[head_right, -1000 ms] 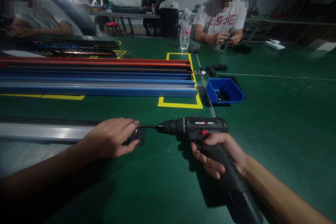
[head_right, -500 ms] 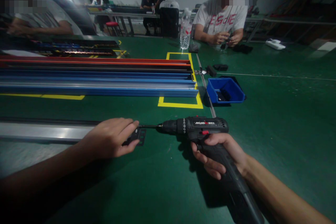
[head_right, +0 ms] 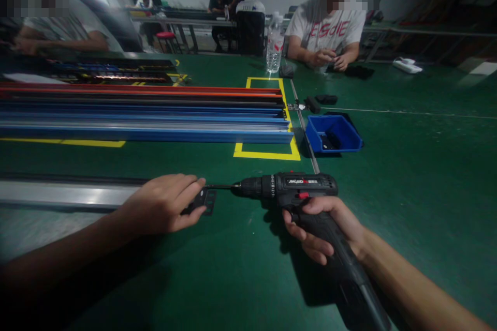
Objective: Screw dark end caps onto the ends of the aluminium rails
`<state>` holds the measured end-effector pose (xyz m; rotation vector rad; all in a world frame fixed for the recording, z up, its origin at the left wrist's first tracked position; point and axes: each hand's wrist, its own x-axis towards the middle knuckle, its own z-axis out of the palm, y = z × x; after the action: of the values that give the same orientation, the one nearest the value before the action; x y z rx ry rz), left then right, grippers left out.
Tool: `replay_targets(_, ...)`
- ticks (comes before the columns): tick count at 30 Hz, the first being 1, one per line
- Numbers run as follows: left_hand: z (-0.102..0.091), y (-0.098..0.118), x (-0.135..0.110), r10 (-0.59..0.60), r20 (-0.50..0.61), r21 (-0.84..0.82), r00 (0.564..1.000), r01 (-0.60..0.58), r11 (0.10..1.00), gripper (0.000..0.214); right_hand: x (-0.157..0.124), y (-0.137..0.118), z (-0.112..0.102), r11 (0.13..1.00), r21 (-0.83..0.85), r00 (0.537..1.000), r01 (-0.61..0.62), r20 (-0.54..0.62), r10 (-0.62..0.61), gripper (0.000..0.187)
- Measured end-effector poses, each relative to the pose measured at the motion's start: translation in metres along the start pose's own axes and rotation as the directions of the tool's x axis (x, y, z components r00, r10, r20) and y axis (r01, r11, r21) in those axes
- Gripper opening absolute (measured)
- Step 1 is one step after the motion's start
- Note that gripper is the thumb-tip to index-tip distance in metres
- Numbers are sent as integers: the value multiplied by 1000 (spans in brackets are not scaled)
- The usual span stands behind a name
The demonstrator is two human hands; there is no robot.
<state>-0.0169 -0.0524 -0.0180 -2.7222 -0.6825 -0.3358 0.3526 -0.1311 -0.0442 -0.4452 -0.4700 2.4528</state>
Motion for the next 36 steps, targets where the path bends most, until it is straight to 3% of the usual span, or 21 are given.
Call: replay_targets(36, 0, 0, 0, -4, 27, 5, 1000, 4, 1000, 36, 0, 0, 2, 999, -42, 998, -21, -62, 19, 37)
